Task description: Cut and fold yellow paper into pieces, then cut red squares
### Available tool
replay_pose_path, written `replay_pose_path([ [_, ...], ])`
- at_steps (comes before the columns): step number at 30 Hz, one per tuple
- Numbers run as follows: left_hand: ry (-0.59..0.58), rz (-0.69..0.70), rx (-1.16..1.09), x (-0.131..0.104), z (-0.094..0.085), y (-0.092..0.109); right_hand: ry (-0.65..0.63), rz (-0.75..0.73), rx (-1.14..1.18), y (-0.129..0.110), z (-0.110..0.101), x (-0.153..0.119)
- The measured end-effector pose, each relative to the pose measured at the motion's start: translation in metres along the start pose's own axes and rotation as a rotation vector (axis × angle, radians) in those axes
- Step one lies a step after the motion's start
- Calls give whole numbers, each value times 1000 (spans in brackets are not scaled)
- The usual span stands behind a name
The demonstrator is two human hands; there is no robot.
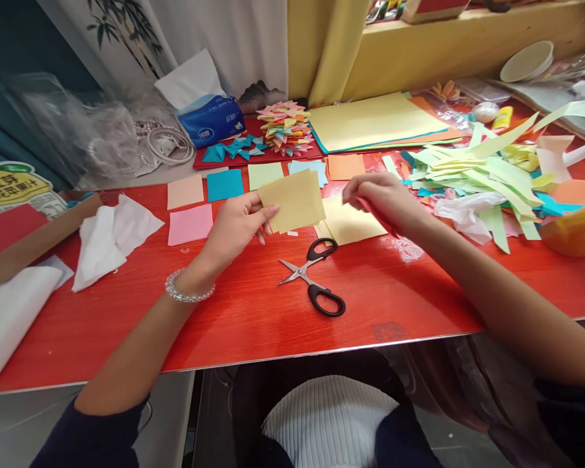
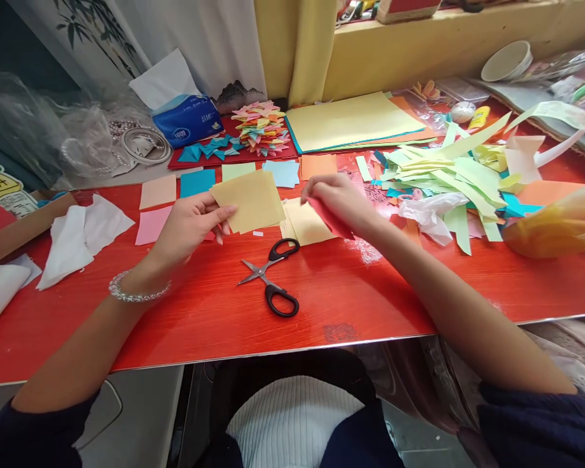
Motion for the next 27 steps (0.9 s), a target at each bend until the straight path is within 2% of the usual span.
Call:
replay_pose_path([
  [2,10,85,98,-3,1,3,-81,0,-90,-9,14,-6],
  [5,9,196,296,-8,5,8,-169,-89,-230,-21,28,-12],
  [11,-17,222,501,-9,13,5,-130,-150,-546,-19,38,-14],
  [19,-13,247,529,-8,13,0,-91,-189,-595,-22,41,-16],
  [27,-22,401,623,-11,14,4,-135,-190,-650,-24,47,-19],
])
Point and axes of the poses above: each hand's wrist, its own x-axis towards the middle knuckle, its own z-axis out of the palm, y = z × x, the point moved 5 cm from there along x, towards the middle knuckle, and after that the axes turned 4 degrees about -x, right-handed, at the moved point
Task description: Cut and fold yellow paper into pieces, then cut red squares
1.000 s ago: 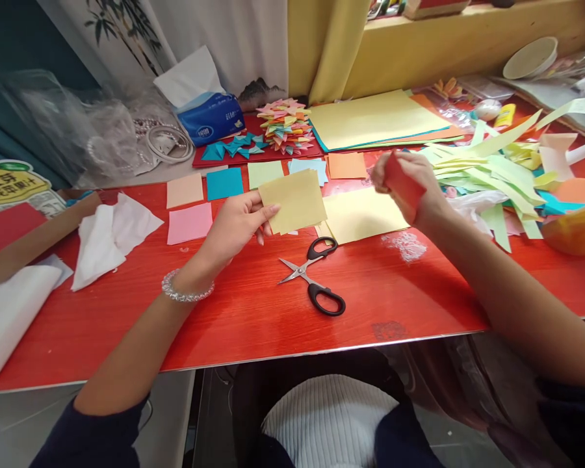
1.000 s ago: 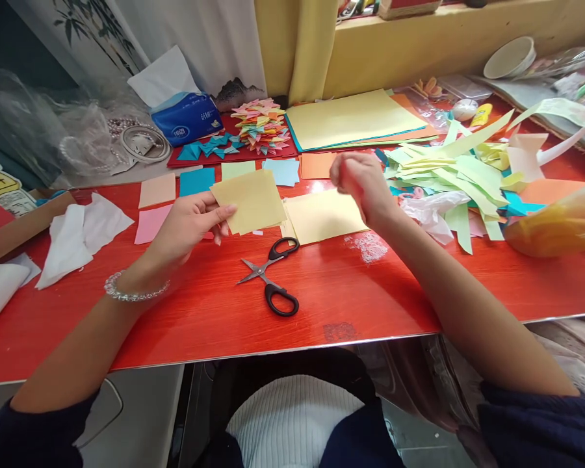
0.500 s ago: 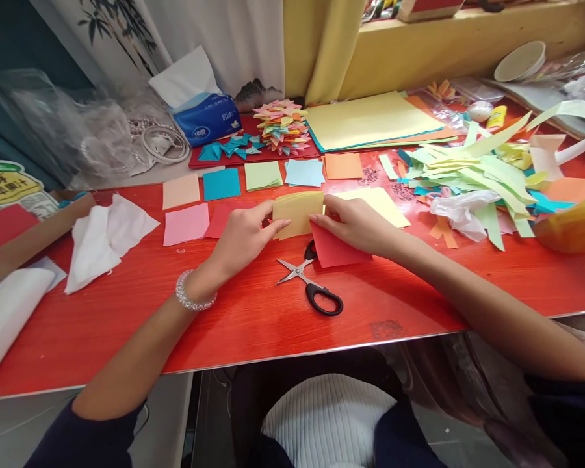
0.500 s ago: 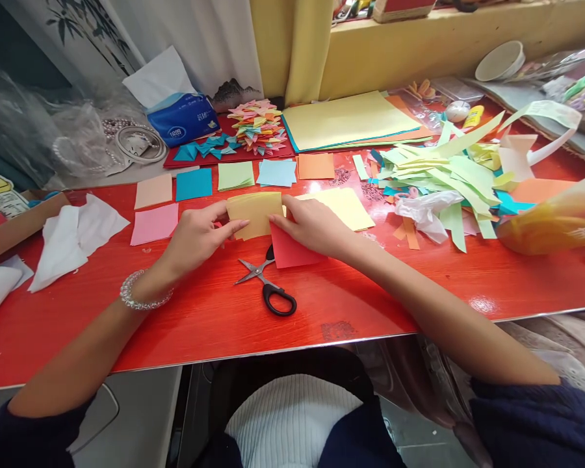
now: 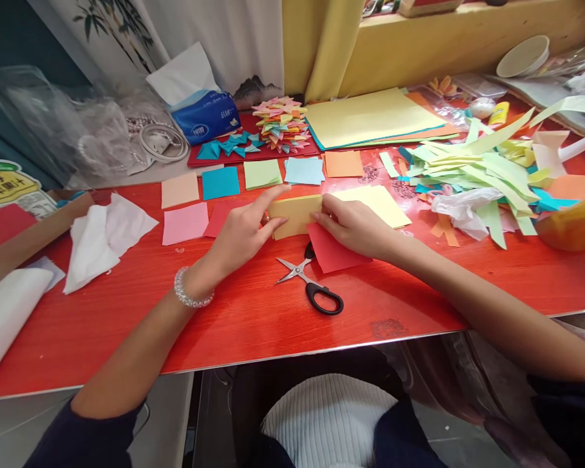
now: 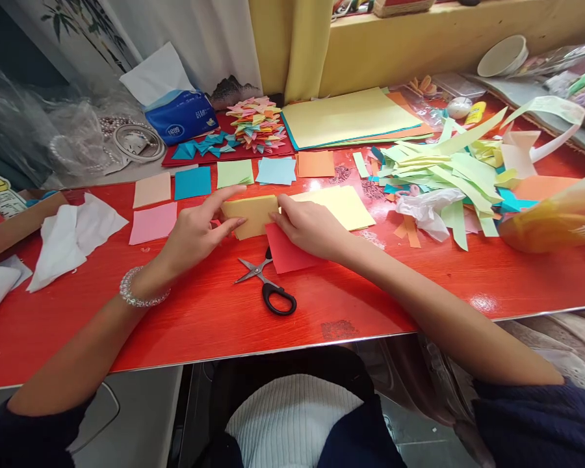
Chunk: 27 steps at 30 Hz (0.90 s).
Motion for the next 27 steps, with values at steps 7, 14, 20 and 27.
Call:
replay_pose_path([
  [7,71,-74,-182,6,-18,-10,-23,29,-26,10,-20,0],
  [14,75,-345,-508,17,-39,-51,-331,-174,-175,18,-18,5],
  [20,-247,-460,-366,24,-11,-52,-334,-182,-285,20,-12,6],
  [27,-315,-305,350,31,-8,-28,-300,-31,-131,38,-35,-3],
])
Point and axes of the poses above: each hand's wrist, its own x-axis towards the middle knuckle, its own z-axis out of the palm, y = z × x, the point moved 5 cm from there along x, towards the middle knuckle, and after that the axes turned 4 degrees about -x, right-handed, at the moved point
